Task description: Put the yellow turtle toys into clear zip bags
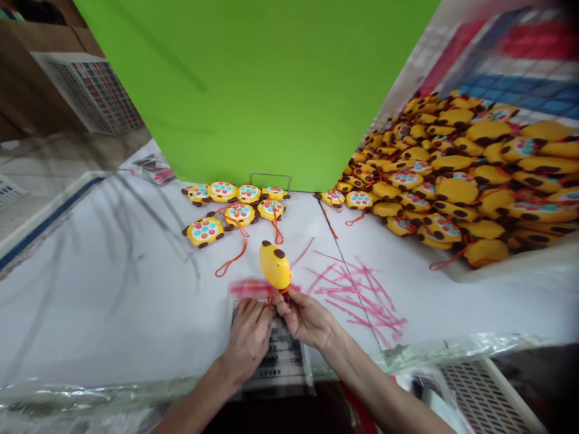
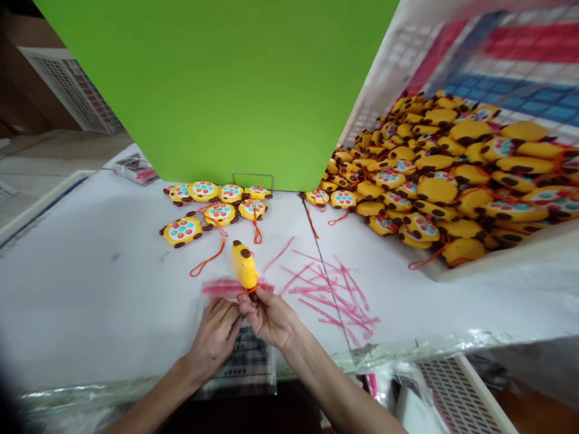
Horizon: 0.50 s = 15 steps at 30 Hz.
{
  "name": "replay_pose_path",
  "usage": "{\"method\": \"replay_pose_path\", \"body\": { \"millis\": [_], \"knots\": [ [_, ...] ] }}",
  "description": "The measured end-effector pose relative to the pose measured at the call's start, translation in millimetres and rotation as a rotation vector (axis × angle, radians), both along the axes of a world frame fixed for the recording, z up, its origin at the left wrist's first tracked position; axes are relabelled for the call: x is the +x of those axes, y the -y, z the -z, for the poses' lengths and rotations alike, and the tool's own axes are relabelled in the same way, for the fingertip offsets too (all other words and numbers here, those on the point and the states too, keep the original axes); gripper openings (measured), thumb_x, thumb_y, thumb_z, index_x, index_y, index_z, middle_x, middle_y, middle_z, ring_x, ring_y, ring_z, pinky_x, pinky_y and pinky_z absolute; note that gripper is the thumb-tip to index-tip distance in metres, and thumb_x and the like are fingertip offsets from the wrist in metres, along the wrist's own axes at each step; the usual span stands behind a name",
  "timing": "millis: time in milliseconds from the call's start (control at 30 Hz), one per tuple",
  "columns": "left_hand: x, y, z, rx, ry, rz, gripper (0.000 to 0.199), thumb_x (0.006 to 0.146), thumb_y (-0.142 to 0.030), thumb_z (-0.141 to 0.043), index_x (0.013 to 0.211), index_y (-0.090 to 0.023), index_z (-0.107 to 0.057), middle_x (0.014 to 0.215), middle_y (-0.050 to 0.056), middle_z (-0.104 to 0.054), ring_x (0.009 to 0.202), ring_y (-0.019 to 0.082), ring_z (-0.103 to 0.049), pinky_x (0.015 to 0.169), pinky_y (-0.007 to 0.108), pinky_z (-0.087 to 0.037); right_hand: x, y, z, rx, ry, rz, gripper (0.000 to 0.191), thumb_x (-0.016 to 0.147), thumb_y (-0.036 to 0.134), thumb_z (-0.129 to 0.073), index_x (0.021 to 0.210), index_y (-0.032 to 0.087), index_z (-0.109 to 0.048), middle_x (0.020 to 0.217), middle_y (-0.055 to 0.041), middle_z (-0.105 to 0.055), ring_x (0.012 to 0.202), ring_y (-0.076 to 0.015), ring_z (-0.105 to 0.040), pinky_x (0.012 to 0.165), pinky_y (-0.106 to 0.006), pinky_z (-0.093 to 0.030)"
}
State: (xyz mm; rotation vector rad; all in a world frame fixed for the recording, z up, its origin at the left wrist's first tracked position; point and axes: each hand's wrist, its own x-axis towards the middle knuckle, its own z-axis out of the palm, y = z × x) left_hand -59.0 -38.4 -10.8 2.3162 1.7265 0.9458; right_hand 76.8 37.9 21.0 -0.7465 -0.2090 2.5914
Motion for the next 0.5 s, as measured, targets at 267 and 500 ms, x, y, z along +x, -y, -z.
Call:
{"method": "replay_pose_path", "body": {
  "millis": [267,500],
  "knots": [
    [-3.0,0.1,7.2,0.032,0.003,0.007,0.02,0.087,-0.01,-0.037,0.089,-0.014,-0.056,0.076,0.007,-0.059,0.074,0.021,-0.053,0.074,0.04,-0.044,-3.3,8.7,-1.0,0.025,0.007,0.025,0.015,0.084,0.018,-0.056,0.072,0.01,-0.057,0.059,0.0014,-0.058,0.046,-0.0034,-0.055,0.045,-0.007,-0.048],
    [-1.8,-0.8,0.7,0.058,0.004,0.011,0.02,0.086,-0.008,-0.039,0.087,-0.016,-0.057,0.078,0.006,-0.062,0.077,0.02,-0.055,0.076,0.037,-0.045,-1.9,8.0,-5.5,0.46,0.266,0.22,0.02,0.082,0.036,-0.058,0.08,0.017,-0.051,0.065,0.0024,-0.059,0.049,-0.0089,-0.059,0.039,-0.014,-0.046]
  ]
}}
